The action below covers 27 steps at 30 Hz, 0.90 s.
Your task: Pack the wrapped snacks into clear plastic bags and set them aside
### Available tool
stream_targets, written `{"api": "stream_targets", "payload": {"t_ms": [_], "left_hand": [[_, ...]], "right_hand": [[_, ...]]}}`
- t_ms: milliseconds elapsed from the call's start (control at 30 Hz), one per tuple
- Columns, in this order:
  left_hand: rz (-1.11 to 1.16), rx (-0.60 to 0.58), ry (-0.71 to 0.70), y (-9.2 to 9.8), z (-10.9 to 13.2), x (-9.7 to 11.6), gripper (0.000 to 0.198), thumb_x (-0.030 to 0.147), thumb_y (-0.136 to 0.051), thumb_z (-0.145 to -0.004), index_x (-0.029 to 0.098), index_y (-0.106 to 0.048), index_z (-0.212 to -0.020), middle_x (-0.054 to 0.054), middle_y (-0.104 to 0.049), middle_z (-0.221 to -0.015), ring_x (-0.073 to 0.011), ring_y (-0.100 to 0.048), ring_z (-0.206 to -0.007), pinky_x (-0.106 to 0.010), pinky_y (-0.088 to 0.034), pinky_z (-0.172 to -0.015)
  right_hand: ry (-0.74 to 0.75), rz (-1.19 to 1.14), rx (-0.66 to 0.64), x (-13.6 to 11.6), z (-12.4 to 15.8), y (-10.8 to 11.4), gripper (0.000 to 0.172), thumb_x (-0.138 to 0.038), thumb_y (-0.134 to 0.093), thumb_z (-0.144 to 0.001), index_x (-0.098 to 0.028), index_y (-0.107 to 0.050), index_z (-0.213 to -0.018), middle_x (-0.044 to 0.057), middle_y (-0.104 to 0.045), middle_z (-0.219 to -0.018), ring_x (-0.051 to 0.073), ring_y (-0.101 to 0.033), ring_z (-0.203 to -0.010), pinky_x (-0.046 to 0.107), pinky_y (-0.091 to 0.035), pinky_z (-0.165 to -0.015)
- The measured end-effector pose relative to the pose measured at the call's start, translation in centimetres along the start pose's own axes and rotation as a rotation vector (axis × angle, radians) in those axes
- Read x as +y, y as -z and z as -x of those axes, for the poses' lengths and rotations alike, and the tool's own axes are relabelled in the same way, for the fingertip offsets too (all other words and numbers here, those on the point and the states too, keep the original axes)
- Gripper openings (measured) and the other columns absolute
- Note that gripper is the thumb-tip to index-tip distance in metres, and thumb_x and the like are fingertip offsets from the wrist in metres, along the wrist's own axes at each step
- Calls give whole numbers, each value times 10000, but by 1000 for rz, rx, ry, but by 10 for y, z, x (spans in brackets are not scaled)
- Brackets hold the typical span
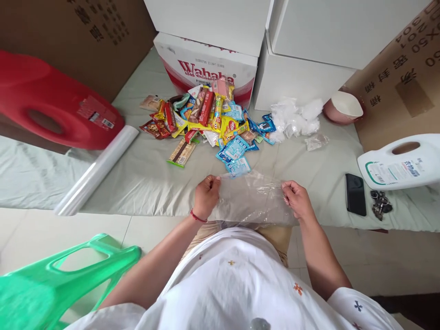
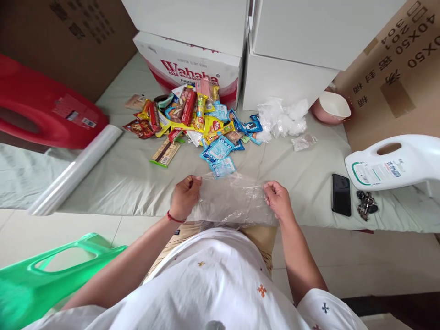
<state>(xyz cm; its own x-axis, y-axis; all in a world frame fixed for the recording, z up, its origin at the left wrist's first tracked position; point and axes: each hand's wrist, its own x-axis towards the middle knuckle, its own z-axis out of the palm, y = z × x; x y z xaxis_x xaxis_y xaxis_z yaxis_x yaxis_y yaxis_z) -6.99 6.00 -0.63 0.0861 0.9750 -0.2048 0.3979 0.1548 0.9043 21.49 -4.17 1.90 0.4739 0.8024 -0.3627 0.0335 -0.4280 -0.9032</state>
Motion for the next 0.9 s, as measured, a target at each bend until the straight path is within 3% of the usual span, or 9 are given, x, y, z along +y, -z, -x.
{"api": "stream_targets", "payload": {"t_ms": [167, 267, 367, 433, 467, 533, 633, 733, 900], "left_hand": [[-169, -1, 13, 15, -20, -7, 417, 545, -485, -932, 231, -465, -658, 44, -414, -532, -134, -403, -533, -273, -299, -544], [-317, 43, -27, 15, -21, -3, 307, 504, -547, -916, 213, -582, -823, 26, -519, -621, -157, -492, -585, -289, -362, -590], [-461, 355, -294, 9, -12, 1, 356, 429, -629, -904, 159, -604, -1134, -90, -647, -943, -236, -624, -828, -351, -458, -708], [-536, 502, -535, 3, 1, 1, 309, 374, -637, -928, 158, -617, -1148, -149, -647, -1065, -279, -632, -972, -413, -484, -818], [-552, 506, -650, 1, 9, -1, 227, 347, -630, -943, 185, -638, -1102, -135, -660, -1043, -274, -636, -976, -426, -483, -855], [-560, 357, -893, -6, 23, -5, 91, 275, -614, -955, 249, -669, -1023, -66, -696, -940, -233, -657, -929, -411, -482, -889], [-614, -48, -1141, -17, 33, -10, 246, 149, -566, -960, 295, -699, -1105, -18, -771, -1015, -192, -697, -1056, -391, -478, -990], [-705, -254, -983, -23, 24, -11, 324, 164, -513, -1003, 266, -699, -1248, -66, -767, -1234, -242, -620, -1324, -526, -331, -1215], [-740, -290, -768, -15, -2, -13, 449, 373, -468, -1047, 250, -591, -1461, -141, -619, -1493, -356, -474, -1480, -791, 21, -1218]], "right_hand": [[39, 309, -18, 26, 0, 25, 479, -707, -633, -809, -230, -627, -849, -33, -531, -618, 149, -483, -534, 294, -409, -530], [226, 572, -50, 16, -2, 32, 514, -668, -663, -828, -222, -694, -1084, 94, -703, -1028, 245, -643, -898, 381, -529, -793], [389, 692, -39, -3, -12, 24, 609, -632, -694, -838, -232, -655, -1296, 141, -652, -1306, 324, -570, -1206, 468, -491, -999], [407, 704, -86, -12, -21, 10, 646, -603, -743, -804, -219, -650, -1315, 139, -678, -1261, 330, -569, -1194, 477, -475, -1018], [394, 688, -134, -14, -26, 1, 637, -577, -764, -785, -209, -662, -1294, 132, -699, -1205, 318, -593, -1140, 461, -483, -995], [338, 619, -236, -14, -36, -15, 516, -527, -754, -785, -195, -708, -1178, 97, -730, -1046, 264, -638, -961, 393, -503, -886], [262, 465, -289, -10, -46, -31, 329, -510, -660, -848, -205, -730, -951, 5, -668, -759, 168, -565, -677, 282, -433, -672], [246, 306, -239, -7, -55, -34, 353, -567, -655, -844, -217, -693, -827, -48, -539, -623, 135, -447, -581, 248, -333, -582], [265, 320, -97, -7, -81, -11, 345, -544, -635, -860, -207, -658, -787, -47, -517, -624, 131, -434, -592, 257, -335, -600]]}}
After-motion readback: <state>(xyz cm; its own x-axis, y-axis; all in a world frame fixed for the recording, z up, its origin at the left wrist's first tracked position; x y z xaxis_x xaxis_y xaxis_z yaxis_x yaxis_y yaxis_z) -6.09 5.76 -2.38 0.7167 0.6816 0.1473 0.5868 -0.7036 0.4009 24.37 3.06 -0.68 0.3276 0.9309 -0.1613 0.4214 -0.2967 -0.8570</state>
